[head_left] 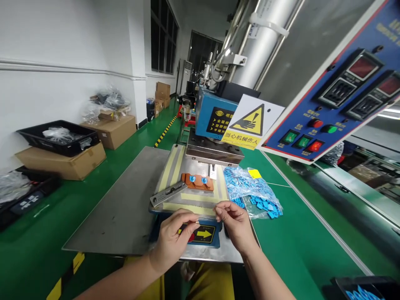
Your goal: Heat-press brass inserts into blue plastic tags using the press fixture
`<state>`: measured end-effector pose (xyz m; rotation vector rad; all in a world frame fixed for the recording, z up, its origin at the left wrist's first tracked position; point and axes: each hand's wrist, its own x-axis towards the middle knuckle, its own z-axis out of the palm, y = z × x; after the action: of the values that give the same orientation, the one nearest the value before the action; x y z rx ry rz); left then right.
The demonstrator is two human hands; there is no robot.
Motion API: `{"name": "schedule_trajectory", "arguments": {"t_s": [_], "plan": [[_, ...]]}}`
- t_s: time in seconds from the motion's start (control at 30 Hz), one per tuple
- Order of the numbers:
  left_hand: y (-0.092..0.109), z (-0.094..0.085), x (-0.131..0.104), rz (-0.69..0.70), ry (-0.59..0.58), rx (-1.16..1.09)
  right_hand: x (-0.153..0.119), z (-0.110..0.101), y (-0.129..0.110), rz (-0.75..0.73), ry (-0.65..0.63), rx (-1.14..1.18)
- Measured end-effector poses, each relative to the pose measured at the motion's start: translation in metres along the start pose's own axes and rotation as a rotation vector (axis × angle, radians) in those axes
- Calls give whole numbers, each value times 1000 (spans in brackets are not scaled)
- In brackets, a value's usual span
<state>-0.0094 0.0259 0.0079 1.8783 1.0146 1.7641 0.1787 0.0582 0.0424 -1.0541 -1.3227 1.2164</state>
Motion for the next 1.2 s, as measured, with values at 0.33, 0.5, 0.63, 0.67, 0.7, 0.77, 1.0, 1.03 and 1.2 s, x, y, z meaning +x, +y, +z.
{"name": "schedule_trajectory", "arguments": {"t_s": [0.33,0.5,0.63,0.67,0.7,0.77,1.0,1.03,1.2], "plan": [[-3,-22,0,-37,-145,4,24,1,10,-5,19,-77],[0,-30,0,-89,-210,-33,31,3,9,-59,72,-126],[0,-41,4,-49,-199,-34,40,3,8,-136,114,-240],[-1,-45,6,-28,-183,-28,44,2,9,-151,120,-283],[-2,-50,10,-4,-168,-16,48,2,10,-168,122,-327],[-4,-60,22,38,-152,22,60,0,11,-216,115,-417],[-22,-79,79,20,-232,150,98,6,11,-439,68,-784],[-26,-78,86,-3,-250,165,101,7,12,-473,67,-834],[-49,-62,114,-93,-363,219,103,9,17,-551,37,-938]]}}
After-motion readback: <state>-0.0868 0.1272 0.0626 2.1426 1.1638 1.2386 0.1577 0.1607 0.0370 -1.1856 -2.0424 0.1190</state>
